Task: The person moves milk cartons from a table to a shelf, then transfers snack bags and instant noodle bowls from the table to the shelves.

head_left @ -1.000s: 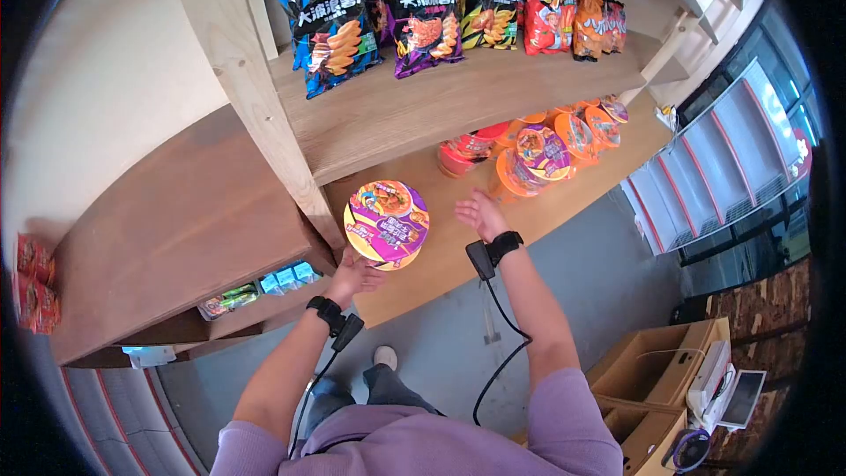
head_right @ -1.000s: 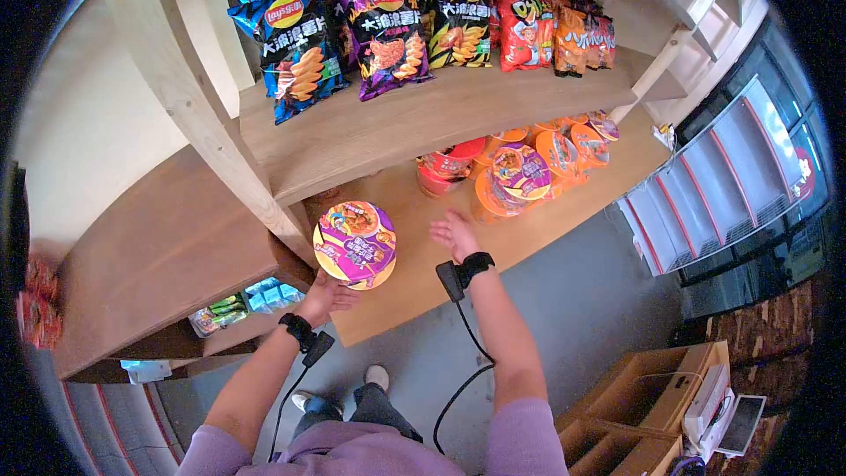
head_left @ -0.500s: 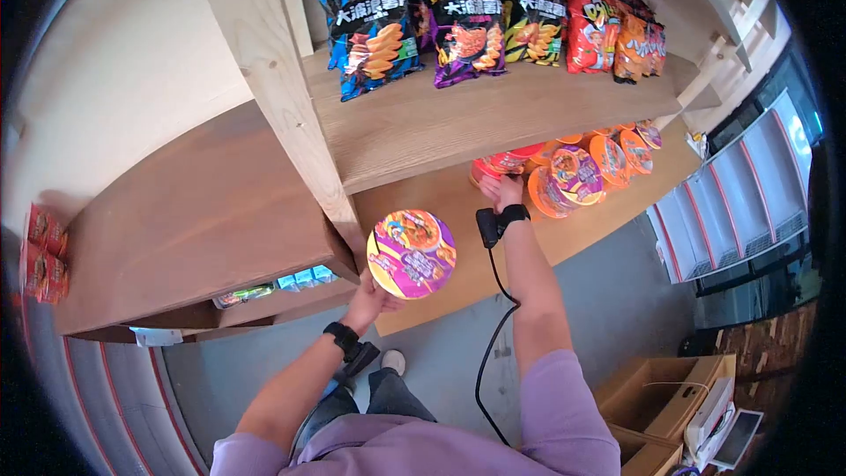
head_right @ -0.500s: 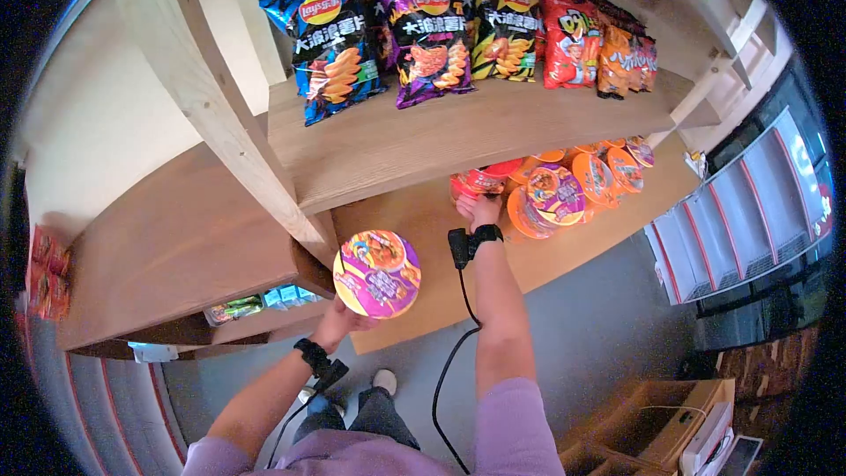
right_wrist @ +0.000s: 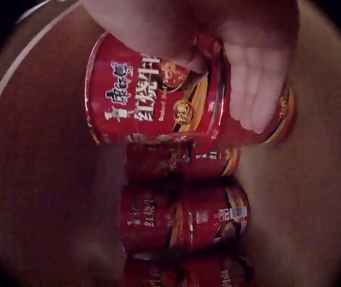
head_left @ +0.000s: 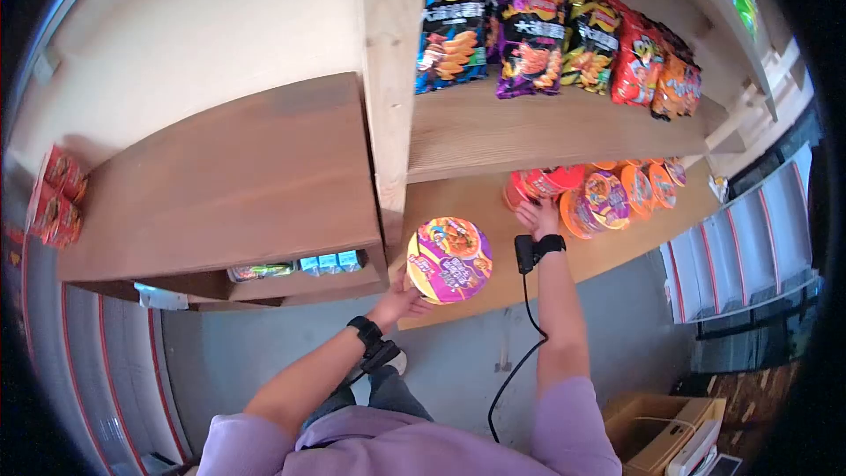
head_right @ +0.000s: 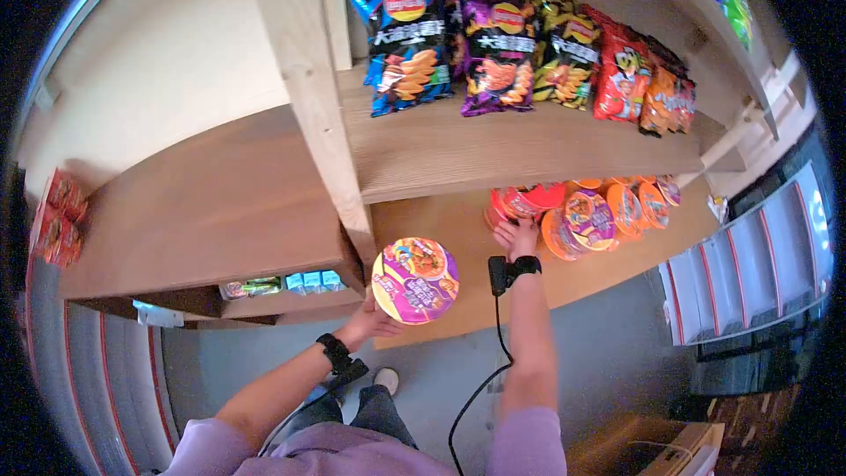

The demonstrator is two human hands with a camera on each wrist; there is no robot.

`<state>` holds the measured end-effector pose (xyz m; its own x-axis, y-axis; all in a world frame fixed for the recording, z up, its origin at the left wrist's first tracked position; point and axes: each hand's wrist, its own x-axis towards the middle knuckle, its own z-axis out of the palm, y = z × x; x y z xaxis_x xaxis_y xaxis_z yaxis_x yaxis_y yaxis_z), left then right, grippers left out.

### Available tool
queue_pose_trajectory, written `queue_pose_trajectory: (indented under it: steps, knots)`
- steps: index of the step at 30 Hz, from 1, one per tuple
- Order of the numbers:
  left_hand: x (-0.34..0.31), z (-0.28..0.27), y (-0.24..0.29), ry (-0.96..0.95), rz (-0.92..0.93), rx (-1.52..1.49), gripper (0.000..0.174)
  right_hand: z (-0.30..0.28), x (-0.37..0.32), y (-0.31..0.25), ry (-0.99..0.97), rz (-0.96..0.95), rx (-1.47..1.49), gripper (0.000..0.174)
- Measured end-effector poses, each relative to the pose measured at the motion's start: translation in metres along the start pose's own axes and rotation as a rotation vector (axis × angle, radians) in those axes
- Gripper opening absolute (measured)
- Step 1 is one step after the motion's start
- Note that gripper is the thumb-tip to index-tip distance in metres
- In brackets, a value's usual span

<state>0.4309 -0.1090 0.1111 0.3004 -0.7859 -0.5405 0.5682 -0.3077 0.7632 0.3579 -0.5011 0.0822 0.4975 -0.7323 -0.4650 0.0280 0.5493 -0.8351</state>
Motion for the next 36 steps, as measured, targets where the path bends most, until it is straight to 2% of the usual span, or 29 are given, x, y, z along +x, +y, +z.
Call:
queue_pose_trajectory:
  steps: [3,9,11,15,17,18,21,23,25,27,29,31,32,33,34,35,36]
  knots:
    - [0.004,-0.003,-0.009,-0.054,-0.012,0.047,0.055,-0.001,0.013,0.004,-0.057,0.003,0.067,0.043]
    - [0.005,-0.004,-0.016,-0.077,0.019,-0.027,0.06,0.006,0.021,0.005,0.028,0.052,0.138,0.039]
    - [-0.002,0.001,-0.003,-0.037,-0.033,-0.027,0.059,0.004,0.027,0.007,-0.08,-0.045,0.185,0.038]
    - [0.001,0.003,-0.002,-0.012,-0.049,-0.029,0.054,0.005,0.02,0.01,-0.005,-0.102,0.159,0.035]
    - [0.008,-0.005,-0.01,-0.089,-0.053,-0.041,0.051,0.003,0.0,0.015,0.068,-0.116,0.1,0.032]
    - [0.01,-0.006,-0.013,-0.095,-0.053,-0.041,0.051,-0.005,-0.012,0.017,-0.005,-0.13,0.058,0.032]
    - [0.011,-0.007,-0.015,-0.079,0.017,-0.113,0.049,-0.033,-0.065,0.041,0.011,-0.188,-0.004,0.035]
    - [0.007,-0.008,-0.015,-0.035,0.047,-0.105,0.052,-0.041,-0.128,0.041,-0.05,-0.247,0.034,0.038]
    - [-0.003,-0.009,-0.016,-0.052,0.085,-0.121,0.055,-0.053,-0.171,0.039,0.077,-0.12,0.024,0.042]
    - [-0.021,-0.014,-0.018,-0.056,0.129,-0.138,0.058,-0.053,-0.224,0.028,0.096,-0.118,0.001,0.044]
    - [-0.047,-0.026,-0.022,-0.122,0.076,-0.151,0.066,-0.065,-0.263,0.025,0.076,-0.199,-0.008,0.038]
    - [-0.075,-0.041,-0.032,-0.188,0.049,-0.156,0.065,-0.047,-0.309,0.012,0.178,-0.228,-0.059,0.028]
    - [-0.091,-0.049,-0.037,-0.205,0.045,-0.169,0.066,-0.028,-0.334,0.0,0.148,-0.192,-0.118,0.023]
    - [-0.111,-0.054,-0.037,-0.205,0.069,-0.178,0.066,-0.069,-0.331,0.014,0.165,-0.18,-0.154,0.023]
    - [-0.127,-0.064,-0.044,-0.209,0.066,-0.167,0.065,-0.033,-0.32,0.026,0.09,-0.153,-0.15,0.023]
    - [-0.15,-0.075,-0.043,-0.224,0.056,-0.171,0.064,-0.053,-0.31,0.04,-0.033,-0.116,-0.146,0.025]
    - [-0.167,-0.079,-0.037,-0.254,0.099,-0.196,0.062,-0.098,-0.285,0.048,-0.159,-0.078,-0.144,0.026]
